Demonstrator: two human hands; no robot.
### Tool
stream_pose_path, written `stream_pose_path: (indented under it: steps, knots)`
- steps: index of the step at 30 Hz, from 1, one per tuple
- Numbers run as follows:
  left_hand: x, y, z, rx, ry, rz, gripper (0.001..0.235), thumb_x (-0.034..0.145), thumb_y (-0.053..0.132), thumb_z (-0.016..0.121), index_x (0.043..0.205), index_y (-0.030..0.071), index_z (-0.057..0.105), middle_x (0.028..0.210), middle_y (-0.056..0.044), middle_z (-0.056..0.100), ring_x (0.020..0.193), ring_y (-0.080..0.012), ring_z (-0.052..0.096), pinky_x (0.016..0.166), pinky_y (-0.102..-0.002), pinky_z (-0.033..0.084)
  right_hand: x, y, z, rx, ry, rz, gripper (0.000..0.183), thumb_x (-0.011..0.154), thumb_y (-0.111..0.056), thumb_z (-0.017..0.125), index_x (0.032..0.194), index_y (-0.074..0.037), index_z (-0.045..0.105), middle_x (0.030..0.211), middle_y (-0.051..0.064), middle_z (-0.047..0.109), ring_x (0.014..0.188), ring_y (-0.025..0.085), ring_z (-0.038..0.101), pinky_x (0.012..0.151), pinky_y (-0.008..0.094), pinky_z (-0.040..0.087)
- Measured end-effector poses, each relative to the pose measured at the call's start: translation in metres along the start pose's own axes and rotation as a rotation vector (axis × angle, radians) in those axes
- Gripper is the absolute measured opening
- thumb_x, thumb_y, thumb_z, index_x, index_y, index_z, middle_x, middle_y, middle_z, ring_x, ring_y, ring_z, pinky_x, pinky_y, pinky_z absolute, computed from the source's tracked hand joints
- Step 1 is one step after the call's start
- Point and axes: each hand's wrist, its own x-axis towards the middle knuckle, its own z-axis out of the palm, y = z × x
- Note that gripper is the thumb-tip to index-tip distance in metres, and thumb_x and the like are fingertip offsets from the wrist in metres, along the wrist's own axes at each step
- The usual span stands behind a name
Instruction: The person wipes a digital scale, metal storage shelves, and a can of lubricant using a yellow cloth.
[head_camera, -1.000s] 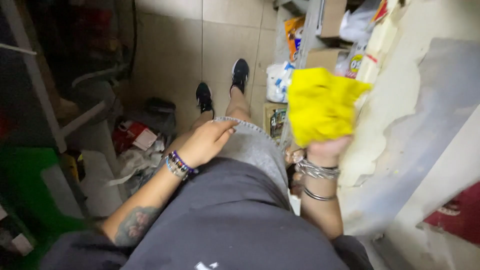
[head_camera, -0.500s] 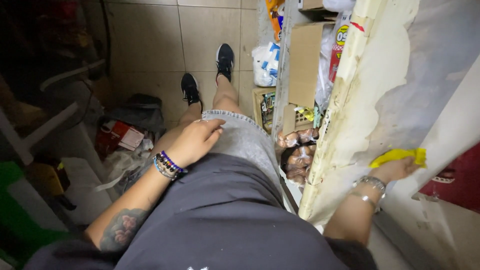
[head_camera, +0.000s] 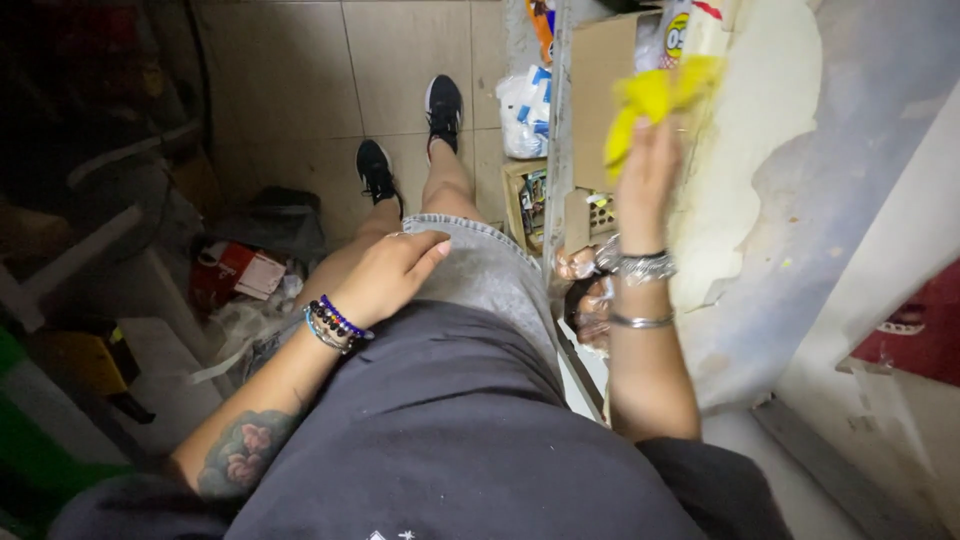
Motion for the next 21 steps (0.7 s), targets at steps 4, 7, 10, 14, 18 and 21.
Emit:
stream_pose_path:
  steps: [4, 7, 10, 14, 18, 21]
  knots:
    - [0.000, 0.004, -0.006, 0.074, 0.019, 0.039, 0.043, 0.107, 0.041, 0.038, 0.107, 0.008, 0.065, 0.096, -0.017, 0.075, 0.092, -0.0395, 0.069, 0.079, -0.048, 0.048, -0.049, -0.098, -0.049, 1.089, -0.135, 0.371, 0.039, 0.104, -0.026, 0.053, 0.138, -0.007, 0.053, 0.133, 0.011, 0.064, 0.122, 0.023, 0.065, 0.096, 0.034, 0.058]
    - [-0.004, 0.000, -0.009, 0.044, 0.025, 0.006, 0.041, 0.109, 0.038, 0.039, 0.119, 0.009, 0.066, 0.101, -0.024, 0.074, 0.102, -0.0446, 0.067, 0.089, -0.053, 0.049, -0.092, -0.029, -0.081, 1.125, 0.236, 0.340, 0.021, 0.104, -0.025, 0.053, 0.121, -0.013, 0.058, 0.119, 0.004, 0.062, 0.113, 0.020, 0.065, 0.098, 0.035, 0.058]
    - [-0.006, -0.012, -0.005, 0.030, 0.022, 0.009, 0.042, 0.109, 0.037, 0.038, 0.119, 0.008, 0.067, 0.100, -0.023, 0.074, 0.100, -0.0430, 0.067, 0.089, -0.052, 0.048, -0.133, 0.070, -0.136, 0.690, 0.723, 0.345, 0.011, 0.098, -0.019, 0.053, 0.096, -0.014, 0.063, 0.097, 0.002, 0.062, 0.094, 0.017, 0.061, 0.089, 0.037, 0.052]
    - [-0.014, -0.027, 0.002, 0.095, 0.014, 0.016, 0.046, 0.107, 0.041, 0.036, 0.116, 0.007, 0.067, 0.096, -0.019, 0.075, 0.092, -0.0401, 0.068, 0.079, -0.049, 0.046, -0.218, 0.211, -0.185, -0.327, 0.842, 0.248, 0.053, 0.110, -0.036, 0.054, 0.091, 0.012, 0.063, 0.082, 0.035, 0.070, 0.071, 0.046, 0.067, 0.058, 0.053, 0.047]
    - [-0.019, -0.022, -0.009, 0.061, -0.029, -0.060, 0.052, 0.105, 0.045, 0.035, 0.123, 0.008, 0.066, 0.103, -0.017, 0.076, 0.095, -0.0368, 0.070, 0.077, -0.046, 0.049, -0.213, 0.301, -0.161, -0.156, 0.779, 0.949, 0.033, 0.090, -0.045, 0.061, 0.104, -0.019, 0.075, 0.100, 0.000, 0.080, 0.084, 0.018, 0.073, 0.072, 0.036, 0.055]
    - [-0.021, -0.025, -0.011, 0.092, -0.024, -0.055, 0.046, 0.107, 0.041, 0.036, 0.109, 0.007, 0.066, 0.090, -0.017, 0.072, 0.088, -0.0370, 0.067, 0.078, -0.047, 0.046, -0.165, 0.400, -0.129, -0.165, 0.605, 0.940, 0.081, 0.107, -0.064, 0.048, 0.156, -0.004, 0.026, 0.160, 0.024, 0.035, 0.143, 0.037, 0.049, 0.119, 0.042, 0.040]
